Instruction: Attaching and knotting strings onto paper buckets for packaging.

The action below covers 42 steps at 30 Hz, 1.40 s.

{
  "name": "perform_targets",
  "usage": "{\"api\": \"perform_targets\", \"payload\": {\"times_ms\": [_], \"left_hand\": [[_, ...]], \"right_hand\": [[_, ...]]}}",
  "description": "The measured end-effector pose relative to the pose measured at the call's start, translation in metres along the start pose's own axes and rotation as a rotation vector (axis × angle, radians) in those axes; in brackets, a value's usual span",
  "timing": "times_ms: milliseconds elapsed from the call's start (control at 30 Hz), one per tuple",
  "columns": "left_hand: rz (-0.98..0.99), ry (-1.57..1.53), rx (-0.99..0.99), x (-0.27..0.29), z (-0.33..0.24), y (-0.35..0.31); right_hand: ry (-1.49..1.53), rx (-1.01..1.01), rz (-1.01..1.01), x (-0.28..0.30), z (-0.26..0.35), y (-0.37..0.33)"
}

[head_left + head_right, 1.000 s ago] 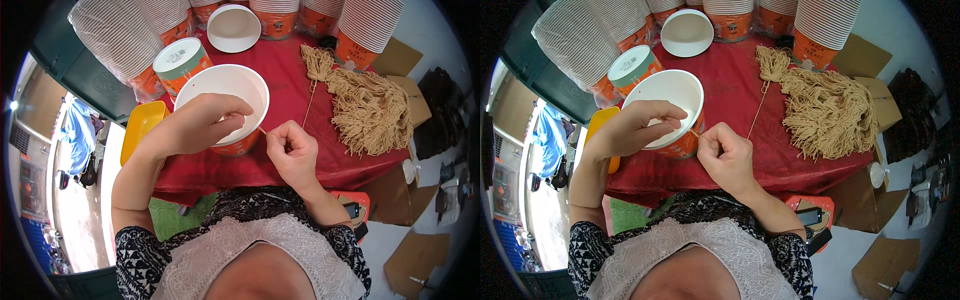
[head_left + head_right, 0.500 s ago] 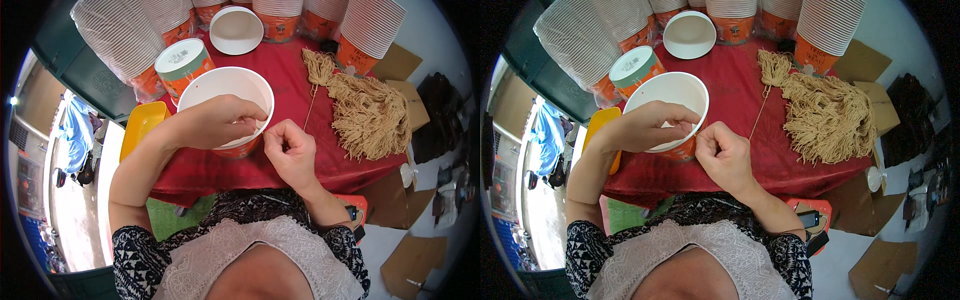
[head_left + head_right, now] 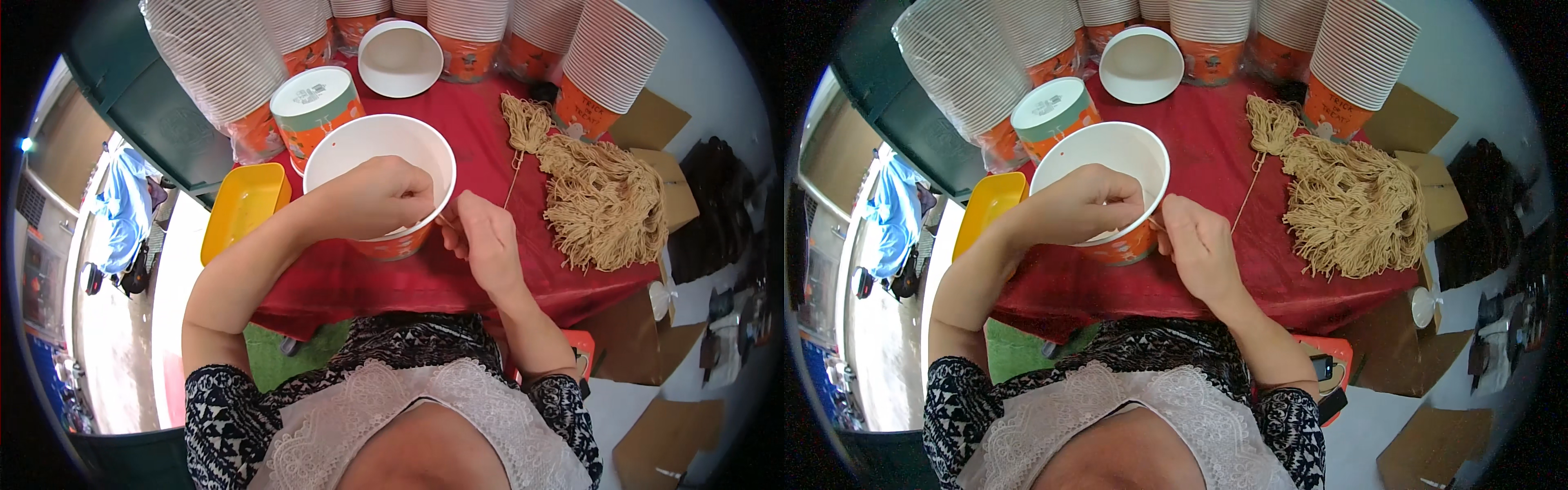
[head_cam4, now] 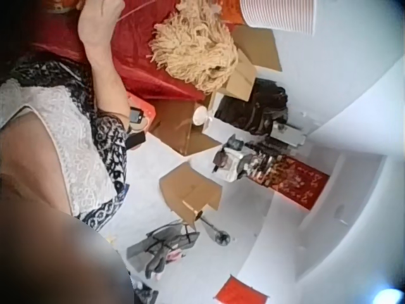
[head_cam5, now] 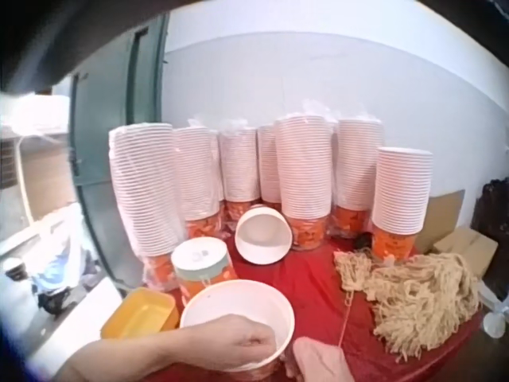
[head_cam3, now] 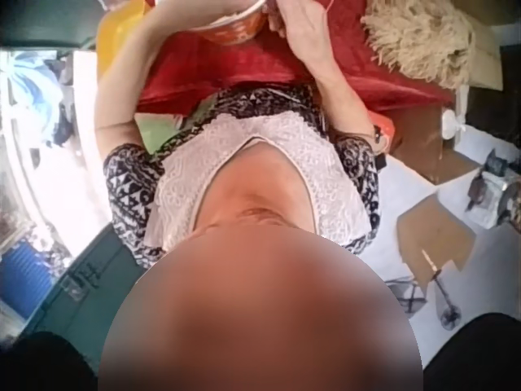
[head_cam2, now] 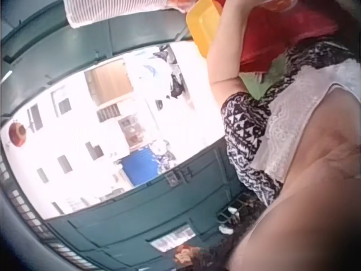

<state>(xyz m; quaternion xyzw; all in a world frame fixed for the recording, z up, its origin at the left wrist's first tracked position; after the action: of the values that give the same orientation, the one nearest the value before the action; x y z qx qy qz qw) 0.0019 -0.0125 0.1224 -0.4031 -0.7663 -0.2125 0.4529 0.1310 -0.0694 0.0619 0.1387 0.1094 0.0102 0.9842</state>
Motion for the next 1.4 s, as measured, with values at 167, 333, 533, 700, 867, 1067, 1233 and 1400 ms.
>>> {"api": "perform_targets", "payload": {"times_ms": [167, 333, 533, 700, 867, 1067, 1233, 1400], "left_hand": [[-0.056, 0.017, 0.055, 0.006, -0.001, -0.005], [-0.245, 0.057, 0.013, 0.012, 0.001, -0.011], [-0.302, 0.026, -0.007, 0.004, -0.005, -0.011], [-0.460, -0.099, -0.020, 0.003, -0.008, -0.009], [-0.422, -0.199, 0.014, 0.003, -0.007, -0.008], [-0.309, -0.662, 0.080, -0.002, 0.002, -0.004], [-0.225, -0.945, 0.157, -0.010, 0.016, 0.003], [-0.095, -0.761, 0.132, -0.017, 0.016, 0.010]], "right_hand": [[-0.109, -0.042, 0.002, 0.001, 0.004, 0.015], [-0.327, -0.036, 0.003, 0.005, -0.001, 0.026], [-0.184, -0.133, 0.007, -0.001, 0.004, 0.022], [-0.018, -0.137, -0.008, -0.003, 0.004, 0.017], [-0.018, -0.181, -0.019, 0.003, 0.002, 0.011], [0.050, -0.141, -0.033, 0.001, 0.000, 0.012], [0.000, -0.187, -0.066, 0.002, -0.001, 0.010], [-0.017, -0.163, -0.080, -0.001, 0.000, 0.010]]}}
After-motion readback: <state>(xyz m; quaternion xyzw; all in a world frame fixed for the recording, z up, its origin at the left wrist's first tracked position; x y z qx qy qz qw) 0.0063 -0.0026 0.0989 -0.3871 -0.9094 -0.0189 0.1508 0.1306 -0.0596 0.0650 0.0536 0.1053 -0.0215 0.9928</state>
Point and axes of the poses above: each hand's wrist, its own y-axis towards the middle knuckle, its own x-axis out of the back of the hand, z = x × y, the point moved 6 cm from there along y, towards the middle knuckle, and after that the axes turned 14 degrees about y, right-handed, at the moved point
